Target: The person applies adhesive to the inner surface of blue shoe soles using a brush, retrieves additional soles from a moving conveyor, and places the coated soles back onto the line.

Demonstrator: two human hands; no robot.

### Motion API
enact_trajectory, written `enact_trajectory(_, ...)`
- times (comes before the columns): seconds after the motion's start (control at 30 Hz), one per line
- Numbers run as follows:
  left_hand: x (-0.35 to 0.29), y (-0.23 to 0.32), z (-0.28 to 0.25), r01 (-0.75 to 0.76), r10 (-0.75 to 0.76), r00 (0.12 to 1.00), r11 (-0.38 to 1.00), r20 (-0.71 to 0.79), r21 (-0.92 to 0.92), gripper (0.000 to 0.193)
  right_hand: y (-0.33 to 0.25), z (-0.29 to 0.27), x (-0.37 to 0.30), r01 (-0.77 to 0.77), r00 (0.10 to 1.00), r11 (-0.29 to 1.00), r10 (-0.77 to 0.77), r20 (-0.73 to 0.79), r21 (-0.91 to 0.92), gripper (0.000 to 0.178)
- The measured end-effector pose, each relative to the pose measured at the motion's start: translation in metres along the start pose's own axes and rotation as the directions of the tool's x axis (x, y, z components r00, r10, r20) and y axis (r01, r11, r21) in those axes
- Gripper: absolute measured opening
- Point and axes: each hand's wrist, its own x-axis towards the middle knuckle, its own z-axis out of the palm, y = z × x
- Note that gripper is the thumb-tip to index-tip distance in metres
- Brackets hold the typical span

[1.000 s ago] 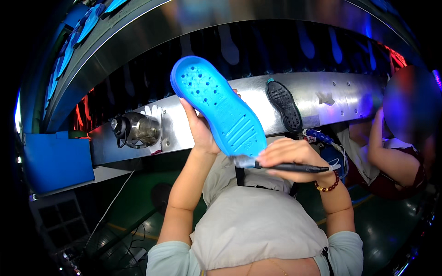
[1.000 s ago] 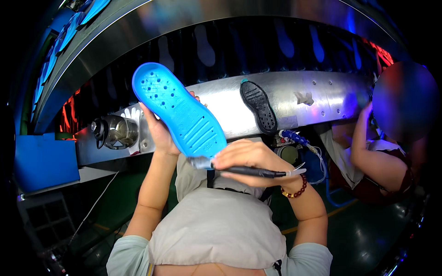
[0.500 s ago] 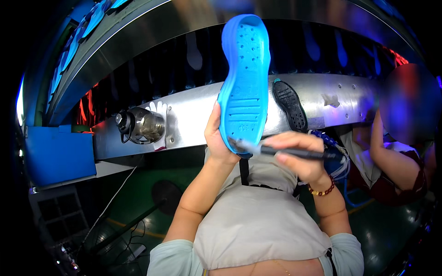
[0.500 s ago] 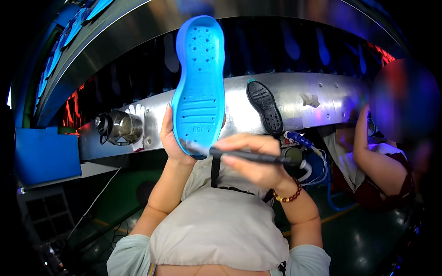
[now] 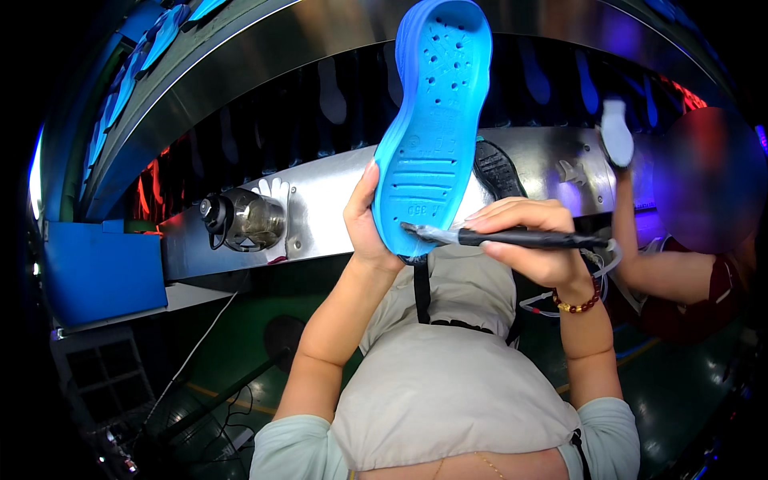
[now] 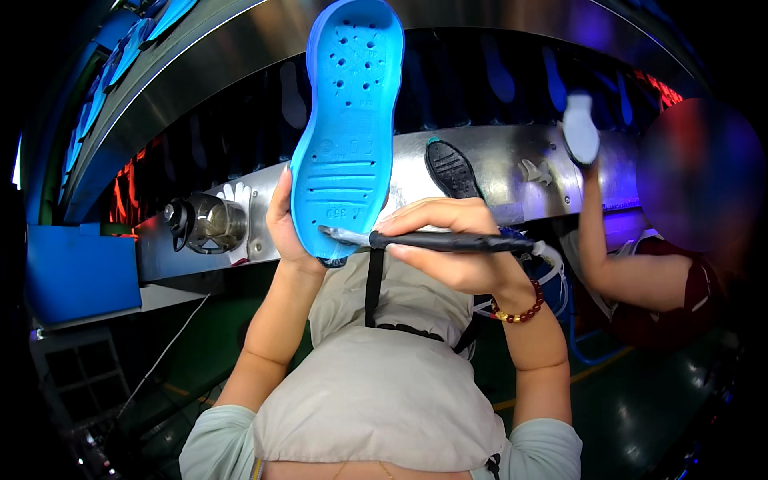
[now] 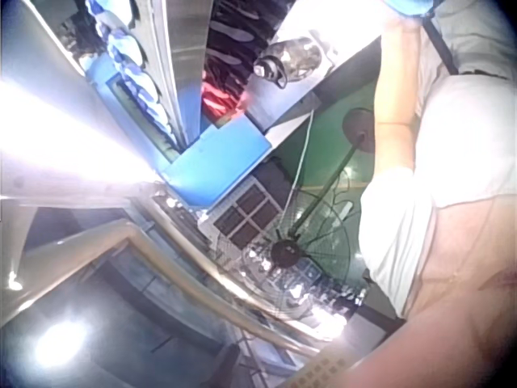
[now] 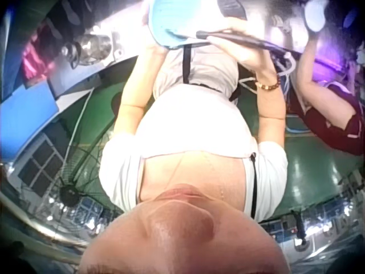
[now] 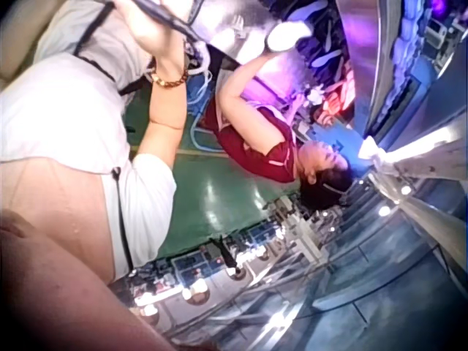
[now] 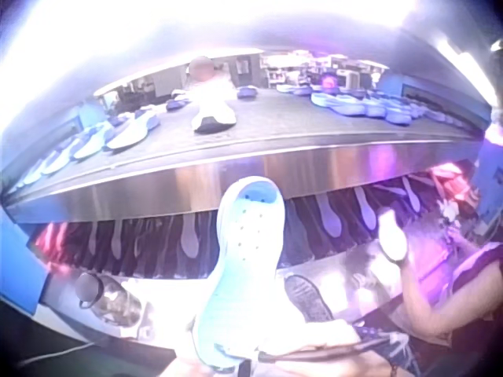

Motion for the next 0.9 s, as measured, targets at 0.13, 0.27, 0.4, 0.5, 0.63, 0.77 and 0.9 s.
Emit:
enact_trajectory(0.13,0.005,0.008,0.005,0.182,-0.181,0.983,0.98,0.024,-0.075,0.048,-0.014,0.014,-0.006,0.14,0.956,0.99,-0.141,0.259,0.019,0.015)
enact_trajectory(0.27,0.007,0.015,0.013,0.376,-0.372,0.927,0.92,-0.056,0.11,0.047,-0.009,-0.012,-0.002,0.168,0.973,0.976,-0.141,0.185,-0.139,0.019)
enact_trajectory(0.4,0.006,0.018,0.012,0.622,-0.585,0.781,0.696,-0.22,0.358,0.051,-0.017,-0.02,-0.001,0.223,0.83,0.944,-0.053,0.555,-0.243,0.02)
enact_trajectory(0.5,0.008,0.021,0.018,0.646,-0.614,0.753,0.619,-0.236,0.446,0.054,-0.014,-0.029,-0.001,0.162,0.887,0.973,-0.071,0.456,-0.165,0.017)
enact_trajectory(0.63,0.002,0.02,0.023,0.639,-0.621,0.73,0.471,-0.286,0.608,0.058,-0.014,-0.034,-0.006,0.177,0.742,0.9,0.145,0.655,-0.399,0.018)
enact_trajectory(0.77,-0.001,0.024,0.018,0.629,-0.597,0.753,0.534,-0.275,0.565,0.059,-0.013,-0.052,0.004,0.127,0.857,0.947,0.045,0.513,-0.296,0.018)
enact_trajectory(0.9,-0.003,0.024,0.016,0.569,-0.518,0.791,0.423,-0.327,0.705,0.06,-0.01,-0.061,0.0,0.05,0.783,0.875,0.265,0.563,-0.481,0.019)
